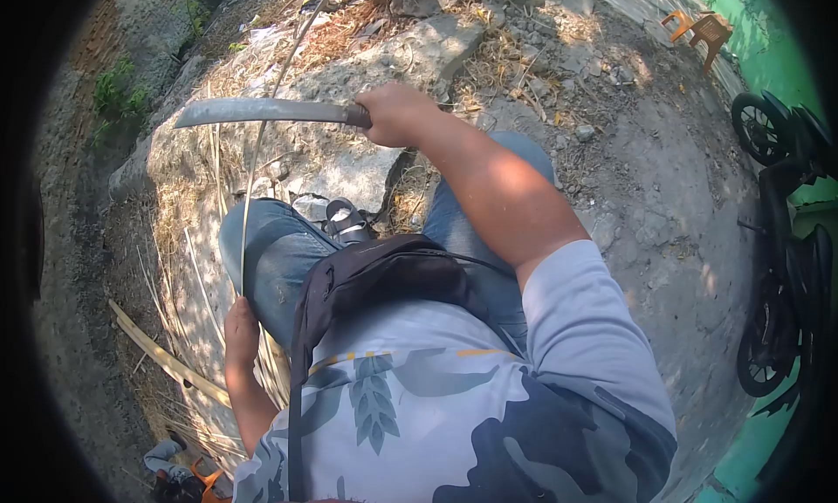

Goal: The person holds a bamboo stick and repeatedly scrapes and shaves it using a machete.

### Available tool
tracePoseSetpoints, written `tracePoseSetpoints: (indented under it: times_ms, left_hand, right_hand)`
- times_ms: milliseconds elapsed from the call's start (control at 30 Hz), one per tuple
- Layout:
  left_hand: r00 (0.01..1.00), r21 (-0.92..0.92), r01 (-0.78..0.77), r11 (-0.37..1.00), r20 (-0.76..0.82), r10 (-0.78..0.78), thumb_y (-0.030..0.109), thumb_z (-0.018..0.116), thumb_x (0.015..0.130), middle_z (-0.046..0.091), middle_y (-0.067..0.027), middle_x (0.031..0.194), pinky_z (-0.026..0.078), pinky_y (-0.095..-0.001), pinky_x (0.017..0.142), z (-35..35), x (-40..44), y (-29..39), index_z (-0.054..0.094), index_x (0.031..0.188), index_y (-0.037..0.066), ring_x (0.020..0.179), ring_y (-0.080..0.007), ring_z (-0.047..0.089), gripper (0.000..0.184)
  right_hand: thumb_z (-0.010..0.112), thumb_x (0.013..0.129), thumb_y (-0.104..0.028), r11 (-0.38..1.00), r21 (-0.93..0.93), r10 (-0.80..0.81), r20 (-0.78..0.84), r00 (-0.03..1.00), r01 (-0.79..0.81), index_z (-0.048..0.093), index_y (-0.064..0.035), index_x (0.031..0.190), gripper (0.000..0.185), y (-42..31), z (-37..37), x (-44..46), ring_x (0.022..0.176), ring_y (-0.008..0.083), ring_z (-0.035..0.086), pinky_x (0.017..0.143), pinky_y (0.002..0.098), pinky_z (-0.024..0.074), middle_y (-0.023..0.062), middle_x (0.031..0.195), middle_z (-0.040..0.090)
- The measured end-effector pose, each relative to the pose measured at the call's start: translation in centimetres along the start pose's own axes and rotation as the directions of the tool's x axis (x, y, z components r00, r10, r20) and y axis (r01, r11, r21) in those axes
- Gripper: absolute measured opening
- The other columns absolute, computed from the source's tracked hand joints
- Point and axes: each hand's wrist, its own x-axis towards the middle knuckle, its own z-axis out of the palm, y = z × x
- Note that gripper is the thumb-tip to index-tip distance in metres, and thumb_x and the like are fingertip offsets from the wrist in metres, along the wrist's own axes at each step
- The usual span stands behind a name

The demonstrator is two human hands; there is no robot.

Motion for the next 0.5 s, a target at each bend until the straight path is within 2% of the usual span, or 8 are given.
tracePoseSetpoints:
  times_ms: [67, 200, 300, 333, 433, 500]
  left_hand:
    - [1.0, 0.0, 0.004, 1.0, 0.001, -0.004, 0.044, 0.04, 0.114, 0.041, 0.006, 0.063, 0.03, -0.0273, 0.052, 0.0, -0.1, -0.1, 0.051, 0.078, 0.008, 0.057, -0.0061, 0.038, 0.052]
    - [1.0, 0.02, -0.004, 1.0, -0.017, 0.004, 0.044, 0.04, 0.114, 0.041, 0.006, 0.063, 0.03, -0.0281, 0.053, 0.0, 0.0, -0.6, 0.05, 0.077, 0.007, 0.059, -0.0059, 0.038, 0.053]
    - [1.0, 0.029, -0.011, 1.0, -0.021, 0.012, 0.046, 0.038, 0.114, 0.04, 0.0064, 0.063, 0.029, -0.0276, 0.051, -0.2, 0.1, -1.7, 0.049, 0.078, 0.009, 0.056, -0.0054, 0.037, 0.053]
    - [1.0, 0.031, -0.018, 0.999, -0.019, 0.018, 0.047, 0.037, 0.114, 0.04, 0.0066, 0.062, 0.028, -0.0273, 0.049, -0.2, 0.0, -1.7, 0.049, 0.078, 0.009, 0.053, -0.0052, 0.037, 0.053]
    - [0.998, 0.101, -0.053, 0.993, -0.041, 0.057, 0.047, 0.038, 0.114, 0.041, 0.0064, 0.062, 0.028, -0.0279, 0.049, 0.2, -0.1, -0.7, 0.05, 0.079, 0.009, 0.054, -0.0053, 0.037, 0.053]
    - [0.999, 0.099, -0.01, 0.995, -0.04, 0.014, 0.046, 0.038, 0.114, 0.041, 0.0059, 0.063, 0.03, -0.029, 0.053, 0.1, 0.0, -0.5, 0.05, 0.077, 0.007, 0.058, -0.0065, 0.037, 0.055]
  right_hand:
    - [0.074, 0.085, -0.026, 0.998, -0.044, -0.044, 0.09, 0.995, 0.048, 0.07, -0.0142, 0.098, 0.018, -2.2, -0.5, -0.6, 0.088, 0.0372, 0.072, 0.076, 0.0501, 0.0559, 0.013, 0.089, 0.073]
    - [0.072, 0.077, -0.015, 0.955, -0.181, -0.174, 0.293, 0.94, 0.234, 0.072, -0.0172, 0.1, 0.024, -5.7, -0.5, -1.1, 0.094, 0.0329, 0.074, 0.081, 0.0476, 0.0581, 0.0097, 0.095, 0.075]
    - [0.072, 0.076, -0.015, 0.947, -0.197, -0.185, 0.313, 0.932, 0.254, 0.072, -0.0171, 0.1, 0.024, -6.0, -0.8, -1.0, 0.095, 0.0328, 0.074, 0.08, 0.0478, 0.0579, 0.0097, 0.094, 0.075]
    - [0.072, 0.076, -0.014, 0.954, -0.178, -0.195, 0.245, 0.95, 0.242, 0.069, -0.0171, 0.096, 0.02, -5.2, -0.6, -0.8, 0.087, 0.0348, 0.072, 0.074, 0.0493, 0.0565, 0.0094, 0.086, 0.073]
    - [0.072, 0.079, -0.017, 0.984, -0.152, -0.063, 0.161, 0.985, 0.088, 0.07, -0.0166, 0.098, 0.019, -2.3, -0.7, 0.0, 0.087, 0.0366, 0.072, 0.075, 0.0499, 0.0563, 0.0117, 0.088, 0.073]
    - [0.075, 0.084, -0.025, 0.997, -0.07, -0.011, 0.062, 0.998, 0.015, 0.071, -0.0146, 0.099, 0.019, 0.0, 0.0, 0.3, 0.089, 0.0383, 0.072, 0.077, 0.05, 0.0557, 0.0138, 0.089, 0.074]
